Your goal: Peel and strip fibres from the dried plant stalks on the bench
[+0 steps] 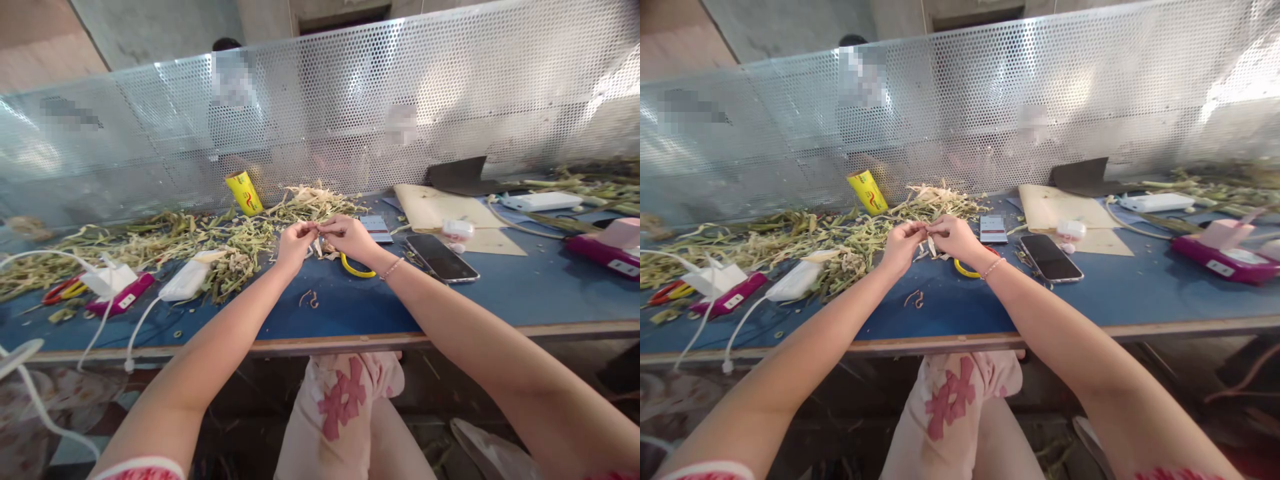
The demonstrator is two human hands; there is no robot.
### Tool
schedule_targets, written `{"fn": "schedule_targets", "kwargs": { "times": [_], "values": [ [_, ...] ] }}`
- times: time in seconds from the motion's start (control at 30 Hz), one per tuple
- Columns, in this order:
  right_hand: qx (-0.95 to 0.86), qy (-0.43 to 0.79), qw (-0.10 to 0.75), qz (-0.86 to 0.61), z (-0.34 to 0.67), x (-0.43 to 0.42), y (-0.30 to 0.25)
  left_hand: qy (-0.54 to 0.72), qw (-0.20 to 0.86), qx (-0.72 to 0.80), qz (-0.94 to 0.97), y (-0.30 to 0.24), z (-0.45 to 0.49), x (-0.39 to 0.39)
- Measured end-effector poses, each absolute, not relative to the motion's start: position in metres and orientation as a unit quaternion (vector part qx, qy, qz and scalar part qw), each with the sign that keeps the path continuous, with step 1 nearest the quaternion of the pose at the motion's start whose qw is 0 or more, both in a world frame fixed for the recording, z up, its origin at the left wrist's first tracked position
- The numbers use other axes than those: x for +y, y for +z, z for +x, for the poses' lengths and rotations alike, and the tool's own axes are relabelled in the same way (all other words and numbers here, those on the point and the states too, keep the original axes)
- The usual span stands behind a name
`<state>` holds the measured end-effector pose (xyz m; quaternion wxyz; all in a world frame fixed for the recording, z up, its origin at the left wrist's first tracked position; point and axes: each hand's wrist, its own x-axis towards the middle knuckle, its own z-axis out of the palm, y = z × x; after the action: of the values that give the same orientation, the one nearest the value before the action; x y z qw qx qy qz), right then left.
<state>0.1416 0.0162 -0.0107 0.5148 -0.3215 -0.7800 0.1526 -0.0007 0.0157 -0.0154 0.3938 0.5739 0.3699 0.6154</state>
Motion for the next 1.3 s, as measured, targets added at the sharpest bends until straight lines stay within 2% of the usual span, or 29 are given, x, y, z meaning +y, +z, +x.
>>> {"fn": "schedule_targets", "kwargs": {
  "times": [0.27, 0.47, 0.57, 0.8, 1.03, 1.3],
  "values": [
    [-0.76, 0.198, 0.529, -0.322, 0.1414, 0.0153, -0.0094, 0.61, 0.381, 0.364, 0.592, -0.0186, -0.0032, 0.0206],
    [-0.692, 0.358, 0.55, -0.302, 0.1376, 0.0144, -0.0095, 0.613, 0.371, 0.358, 0.599, -0.0166, -0.0025, 0.0187],
    [-0.678, 0.376, 0.551, -0.308, 0.1357, 0.016, -0.0106, 0.609, 0.357, 0.355, 0.613, -0.0155, -0.002, 0.0169],
    [-0.708, 0.292, 0.54, -0.349, 0.1362, 0.0169, -0.0117, 0.601, 0.339, 0.356, 0.63, -0.018, -0.0022, 0.0183],
    [-0.764, 0.137, 0.529, -0.343, 0.1401, 0.0102, -0.0055, 0.603, 0.359, 0.363, 0.613, -0.016, 0.0005, 0.0142],
    [-0.77, 0.084, 0.54, -0.329, 0.1392, 0.0085, -0.0073, 0.627, 0.396, 0.343, 0.577, -0.0145, 0.0051, 0.0124]
  ]
}}
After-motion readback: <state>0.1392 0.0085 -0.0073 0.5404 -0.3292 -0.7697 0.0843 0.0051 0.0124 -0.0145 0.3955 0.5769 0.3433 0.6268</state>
